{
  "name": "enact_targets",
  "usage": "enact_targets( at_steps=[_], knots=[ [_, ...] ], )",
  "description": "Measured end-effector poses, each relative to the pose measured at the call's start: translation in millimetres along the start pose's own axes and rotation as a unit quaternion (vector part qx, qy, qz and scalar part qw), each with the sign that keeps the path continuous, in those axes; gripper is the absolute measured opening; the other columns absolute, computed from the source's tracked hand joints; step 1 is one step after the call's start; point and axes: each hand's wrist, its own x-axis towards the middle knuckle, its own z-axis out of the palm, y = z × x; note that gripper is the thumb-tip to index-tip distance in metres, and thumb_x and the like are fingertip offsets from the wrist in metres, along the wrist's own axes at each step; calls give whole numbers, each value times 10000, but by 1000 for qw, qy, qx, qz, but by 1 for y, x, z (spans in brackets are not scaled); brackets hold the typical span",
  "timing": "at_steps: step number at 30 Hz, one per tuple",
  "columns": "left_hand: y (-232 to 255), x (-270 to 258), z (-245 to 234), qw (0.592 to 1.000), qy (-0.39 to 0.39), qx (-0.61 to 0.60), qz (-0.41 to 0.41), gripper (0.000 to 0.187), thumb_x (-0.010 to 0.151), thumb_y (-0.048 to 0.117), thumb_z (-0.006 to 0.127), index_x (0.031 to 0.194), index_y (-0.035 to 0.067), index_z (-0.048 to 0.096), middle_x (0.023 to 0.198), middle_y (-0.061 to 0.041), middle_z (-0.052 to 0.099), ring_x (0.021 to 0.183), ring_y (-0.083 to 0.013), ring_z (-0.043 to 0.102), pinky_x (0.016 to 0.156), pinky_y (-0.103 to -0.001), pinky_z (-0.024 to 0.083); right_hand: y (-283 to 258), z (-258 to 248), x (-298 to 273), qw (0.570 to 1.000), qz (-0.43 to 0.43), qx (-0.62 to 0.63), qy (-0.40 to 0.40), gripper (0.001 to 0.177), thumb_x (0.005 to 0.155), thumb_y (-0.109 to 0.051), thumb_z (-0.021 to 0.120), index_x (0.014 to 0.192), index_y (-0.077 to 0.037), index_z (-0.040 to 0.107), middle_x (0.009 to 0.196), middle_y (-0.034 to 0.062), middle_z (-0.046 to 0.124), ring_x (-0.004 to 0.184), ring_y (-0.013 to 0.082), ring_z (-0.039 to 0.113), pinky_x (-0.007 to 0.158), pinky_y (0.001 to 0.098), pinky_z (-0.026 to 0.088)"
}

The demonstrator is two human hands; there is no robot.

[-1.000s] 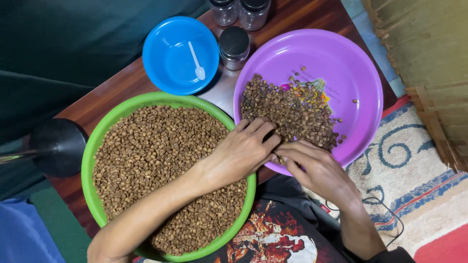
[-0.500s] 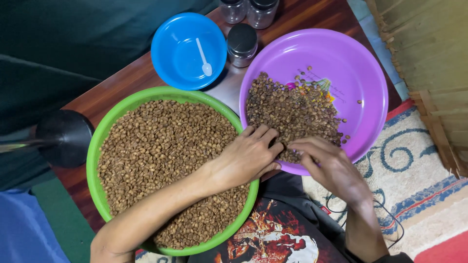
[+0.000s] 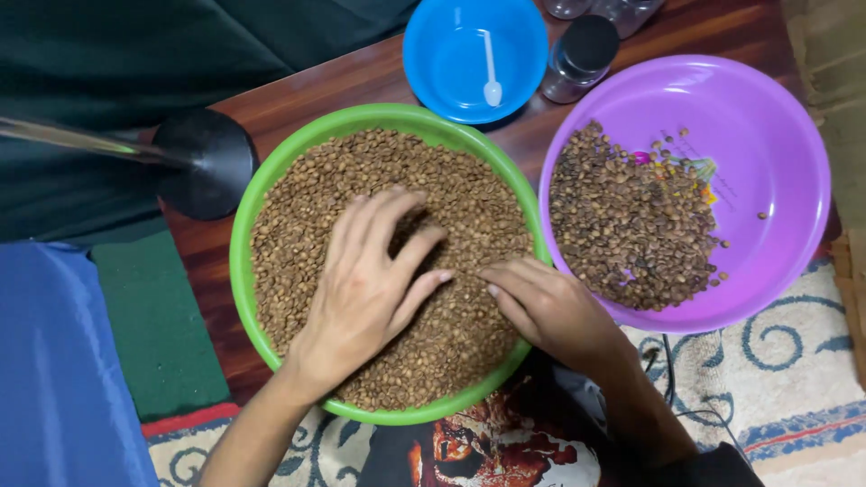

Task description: Sorting roasted coffee beans by hand to remove defects or categorize them

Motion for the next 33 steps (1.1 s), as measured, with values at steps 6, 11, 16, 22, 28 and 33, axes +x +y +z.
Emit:
enact_targets(
  at_steps=[6,11,16,22,28,33],
  knots=[
    [-31,-66,17,997,-12,41,-68,407,999,359,648,1247,40,597,1356,-230,538,1297,-426,520,1094,-568,421,-20,18,25,996,-57,63,-36,236,1011,-94,572,1219,-13,651,1157,98,736,1072,257,690,1003,391,494],
    [-33,-80,36,988,-81,-112,-68,430,992,360,647,1338,105,616,1337,-201,584,1366,-414,512,1113,-619,404,-25,-1,40,999,21,20,36,194,997,-77,611,1125,-47,754,1099,129,776,1010,339,750,872,442,591],
    [-39,-70,21,989,-22,-139,-53,449,1003,368,635,1369,110,608,1404,-201,557,1403,-417,478,1146,-631,356,-35,6,52,1000,10,-1,10,204,1007,-99,604,1143,-19,733,1111,189,759,1026,396,731,871,499,582],
    [-60,-66,21,981,85,-151,-82,319,1011,307,660,1211,61,694,1253,-177,633,1267,-370,594,1098,-574,434,-52,-11,80,997,30,-36,-63,245,1026,-108,562,1169,4,726,1104,218,741,1037,370,721,934,518,573],
    [-85,-82,46,980,147,-97,-93,226,1067,283,568,1179,148,711,1165,-33,653,1175,-268,640,1019,-458,483,-44,-13,111,993,-10,-87,-74,225,1006,-97,608,1195,-33,712,1029,196,733,998,427,705,868,541,568],
    [-80,-87,44,984,136,-72,-86,227,1042,278,624,1167,108,706,1124,-72,655,1144,-281,639,1018,-475,478,-49,9,127,989,6,-73,-126,258,978,1,543,1155,53,723,964,243,725,929,395,711,908,529,578]
  ],
)
